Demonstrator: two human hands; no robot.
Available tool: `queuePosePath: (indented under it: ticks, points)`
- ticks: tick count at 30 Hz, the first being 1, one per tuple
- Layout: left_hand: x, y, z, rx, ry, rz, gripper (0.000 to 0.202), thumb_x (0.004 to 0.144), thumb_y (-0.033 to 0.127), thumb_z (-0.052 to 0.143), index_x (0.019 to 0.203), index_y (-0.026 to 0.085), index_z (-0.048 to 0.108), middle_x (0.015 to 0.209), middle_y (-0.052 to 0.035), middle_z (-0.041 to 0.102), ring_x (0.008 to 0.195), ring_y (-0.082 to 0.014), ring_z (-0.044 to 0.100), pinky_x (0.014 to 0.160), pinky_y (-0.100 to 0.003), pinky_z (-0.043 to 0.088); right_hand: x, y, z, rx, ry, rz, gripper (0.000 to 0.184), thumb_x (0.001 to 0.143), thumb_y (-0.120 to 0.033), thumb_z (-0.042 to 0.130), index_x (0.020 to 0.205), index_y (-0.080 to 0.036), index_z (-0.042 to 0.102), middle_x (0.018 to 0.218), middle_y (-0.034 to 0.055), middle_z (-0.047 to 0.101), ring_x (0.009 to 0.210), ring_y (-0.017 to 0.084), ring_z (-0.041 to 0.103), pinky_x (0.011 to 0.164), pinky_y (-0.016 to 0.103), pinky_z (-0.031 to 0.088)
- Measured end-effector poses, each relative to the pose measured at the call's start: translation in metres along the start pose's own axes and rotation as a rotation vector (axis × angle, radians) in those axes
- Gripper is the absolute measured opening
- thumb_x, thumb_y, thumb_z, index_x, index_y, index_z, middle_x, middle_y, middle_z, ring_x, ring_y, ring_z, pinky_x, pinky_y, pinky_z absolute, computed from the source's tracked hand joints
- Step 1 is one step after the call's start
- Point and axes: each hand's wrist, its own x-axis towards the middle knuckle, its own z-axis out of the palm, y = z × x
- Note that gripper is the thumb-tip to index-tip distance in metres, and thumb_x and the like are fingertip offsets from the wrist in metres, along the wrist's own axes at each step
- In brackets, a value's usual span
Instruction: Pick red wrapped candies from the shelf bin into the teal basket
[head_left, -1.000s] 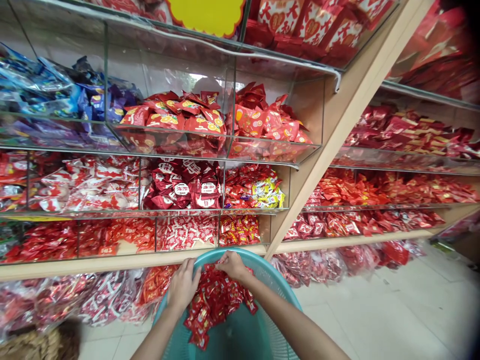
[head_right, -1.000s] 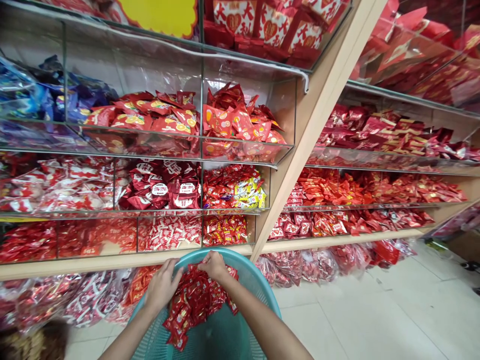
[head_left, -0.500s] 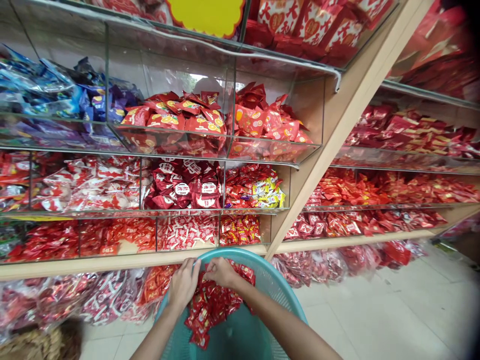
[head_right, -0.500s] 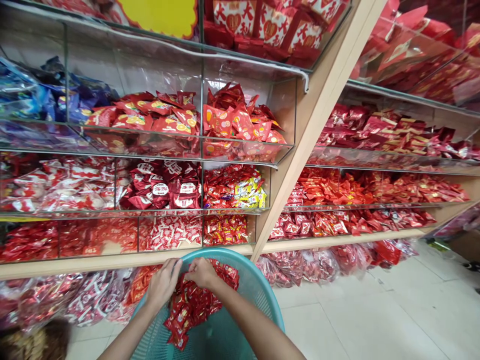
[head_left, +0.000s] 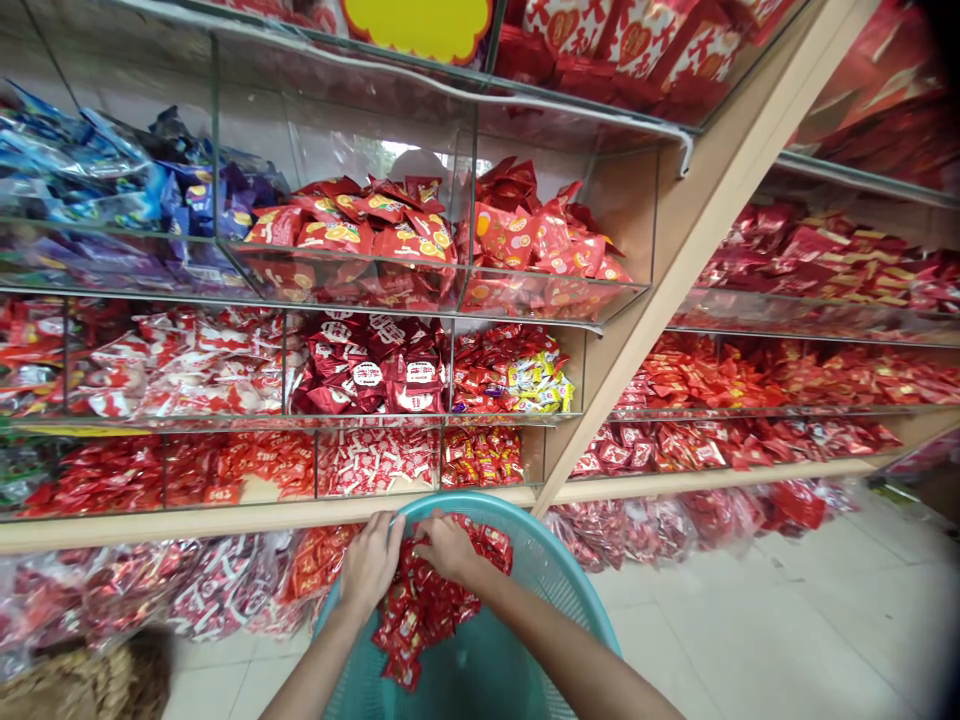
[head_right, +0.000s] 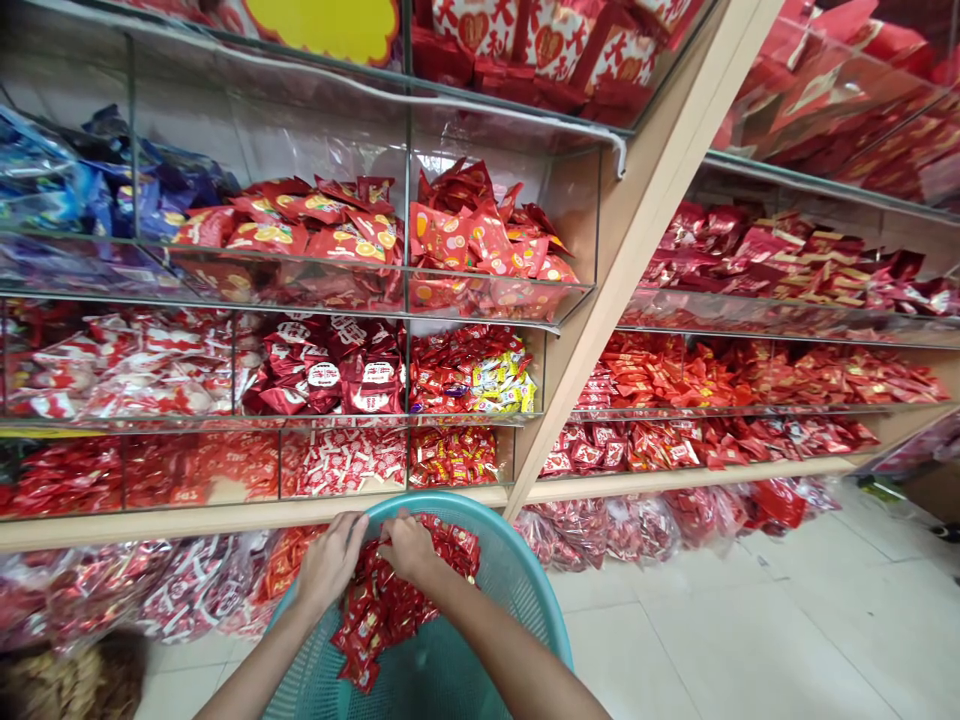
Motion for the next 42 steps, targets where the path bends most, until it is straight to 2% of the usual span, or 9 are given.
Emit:
queuePosePath:
  ticks: [5, 8, 11, 16, 19, 22, 30, 38, 42]
  points:
    - [0.000, -0.001, 0.000, -0.010, -0.005, -0.007, 0.046, 0.095, 0.044, 0.019, 0.109, 0.020, 0.055, 0.114, -0.0063, 0.062, 0.096, -0.0231, 0.063, 0.080, -0.034, 0.045, -0.004, -0.002, -0.008, 0.001, 0.062, -0.036, 0.016, 0.085, -0.021, 0.051, 0.092, -0.020, 0.066, 0.103, 0.0063, 0.061, 0.091, 0.017, 0.060, 0.081, 0.027, 0.043]
    - [0.001, -0.002, 0.001, -0.020, -0.008, -0.006, 0.045, 0.095, 0.044, 0.019, 0.109, 0.020, 0.055, 0.115, -0.0068, 0.062, 0.097, -0.0237, 0.063, 0.081, -0.035, 0.046, -0.015, -0.009, -0.030, 0.054, 0.094, -0.120, 0.015, 0.086, -0.022, 0.052, 0.091, -0.021, 0.066, 0.100, 0.0048, 0.061, 0.090, 0.017, 0.060, 0.081, 0.026, 0.043]
    - [0.001, -0.004, 0.002, -0.037, -0.014, 0.005, 0.044, 0.095, 0.044, 0.019, 0.108, 0.021, 0.054, 0.113, -0.0067, 0.063, 0.096, -0.0227, 0.063, 0.081, -0.034, 0.046, -0.032, -0.023, -0.077, 0.127, 0.153, -0.315, 0.013, 0.086, -0.024, 0.055, 0.093, -0.021, 0.065, 0.094, 0.0042, 0.062, 0.088, 0.016, 0.059, 0.079, 0.026, 0.044]
    - [0.002, -0.006, 0.005, -0.087, -0.014, 0.004, 0.046, 0.094, 0.046, 0.019, 0.108, 0.020, 0.054, 0.112, -0.0071, 0.063, 0.100, -0.0237, 0.062, 0.087, -0.037, 0.045, -0.043, -0.035, -0.186, 0.123, 0.414, -0.522, 0.016, 0.090, -0.025, 0.049, 0.093, -0.019, 0.064, 0.089, 0.0040, 0.064, 0.083, 0.014, 0.058, 0.077, 0.027, 0.044]
    - [0.002, -0.007, 0.005, -0.099, -0.008, 0.009, 0.046, 0.094, 0.046, 0.020, 0.108, 0.020, 0.054, 0.113, -0.0076, 0.063, 0.102, -0.0240, 0.061, 0.089, -0.038, 0.045, -0.022, -0.023, -0.238, 0.005, 0.560, -0.441, 0.013, 0.088, -0.023, 0.053, 0.092, -0.018, 0.064, 0.087, 0.0037, 0.065, 0.079, 0.014, 0.058, 0.075, 0.028, 0.043]
    - [0.002, -0.011, 0.007, -0.109, -0.012, 0.009, 0.046, 0.093, 0.046, 0.020, 0.110, 0.019, 0.054, 0.116, -0.0085, 0.062, 0.104, -0.0238, 0.060, 0.091, -0.039, 0.046, 0.007, -0.009, -0.268, -0.140, 0.551, -0.250, 0.015, 0.083, -0.025, 0.059, 0.094, -0.017, 0.064, 0.089, 0.0040, 0.066, 0.079, 0.014, 0.058, 0.072, 0.026, 0.042]
    - [0.006, -0.011, 0.007, -0.089, -0.042, -0.018, 0.046, 0.092, 0.046, 0.021, 0.110, 0.020, 0.054, 0.118, -0.0085, 0.061, 0.105, -0.0250, 0.060, 0.091, -0.040, 0.046, 0.036, -0.027, -0.271, -0.379, 0.323, -0.030, 0.056, 0.075, -0.056, 0.063, 0.115, -0.016, 0.059, 0.112, 0.0127, 0.063, 0.103, 0.025, 0.057, 0.078, 0.029, 0.042]
    - [0.004, -0.010, 0.005, -0.109, -0.041, -0.019, 0.046, 0.093, 0.047, 0.019, 0.109, 0.021, 0.053, 0.115, -0.0078, 0.062, 0.102, -0.0249, 0.062, 0.086, -0.038, 0.047, 0.043, -0.021, -0.276, -0.408, 0.320, -0.007, 0.028, 0.085, -0.037, 0.056, 0.107, -0.019, 0.063, 0.105, 0.0085, 0.066, 0.097, 0.021, 0.061, 0.072, 0.026, 0.042]
    - [0.005, -0.010, 0.006, -0.107, -0.030, -0.010, 0.047, 0.093, 0.046, 0.019, 0.109, 0.020, 0.054, 0.116, -0.0084, 0.062, 0.104, -0.0248, 0.061, 0.087, -0.038, 0.047, 0.039, -0.029, -0.272, -0.474, 0.324, 0.026, 0.042, 0.081, -0.048, 0.060, 0.108, -0.016, 0.060, 0.107, 0.0130, 0.065, 0.101, 0.026, 0.060, 0.072, 0.029, 0.043]
